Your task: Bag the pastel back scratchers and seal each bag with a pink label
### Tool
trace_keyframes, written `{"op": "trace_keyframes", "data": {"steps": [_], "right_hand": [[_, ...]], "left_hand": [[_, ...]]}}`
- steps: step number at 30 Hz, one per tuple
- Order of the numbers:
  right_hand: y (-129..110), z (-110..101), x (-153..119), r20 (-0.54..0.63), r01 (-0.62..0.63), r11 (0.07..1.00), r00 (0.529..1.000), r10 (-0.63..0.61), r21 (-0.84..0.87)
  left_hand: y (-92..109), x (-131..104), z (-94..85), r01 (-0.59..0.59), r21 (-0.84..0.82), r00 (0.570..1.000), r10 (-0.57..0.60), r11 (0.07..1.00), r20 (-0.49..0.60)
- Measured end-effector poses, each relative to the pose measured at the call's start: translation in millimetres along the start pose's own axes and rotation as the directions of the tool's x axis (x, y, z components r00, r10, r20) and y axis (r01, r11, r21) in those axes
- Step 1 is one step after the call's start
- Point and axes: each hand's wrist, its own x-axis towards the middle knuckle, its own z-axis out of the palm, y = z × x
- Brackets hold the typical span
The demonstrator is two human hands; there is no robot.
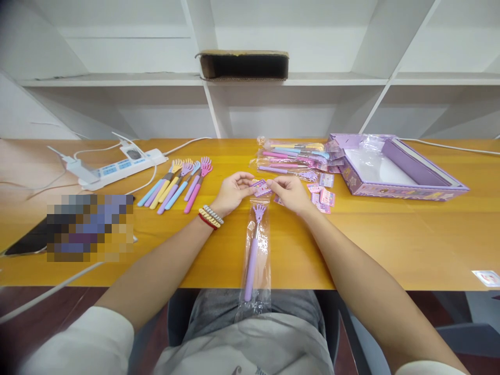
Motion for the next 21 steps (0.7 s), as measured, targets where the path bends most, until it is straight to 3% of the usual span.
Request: {"op": "trace_keyframes", "data": {"steps": [7, 21], "right_hand": [[-2.9, 0.5, 0.9, -0.009, 0.05, 0.999, 0.999, -0.049, 0.023], [4.3, 0.1, 2.6, 0.031, 0.0, 0.99, 1.0, -0.005, 0.142]], "left_hand": [[0.0, -1.1, 0.8, 0.031, -0.042, 1.0, -0.031, 0.999, -0.004], [-4.7, 0.7, 0.8, 0.059, -0.055, 0.996, -0.062, 0.997, -0.057]]}}
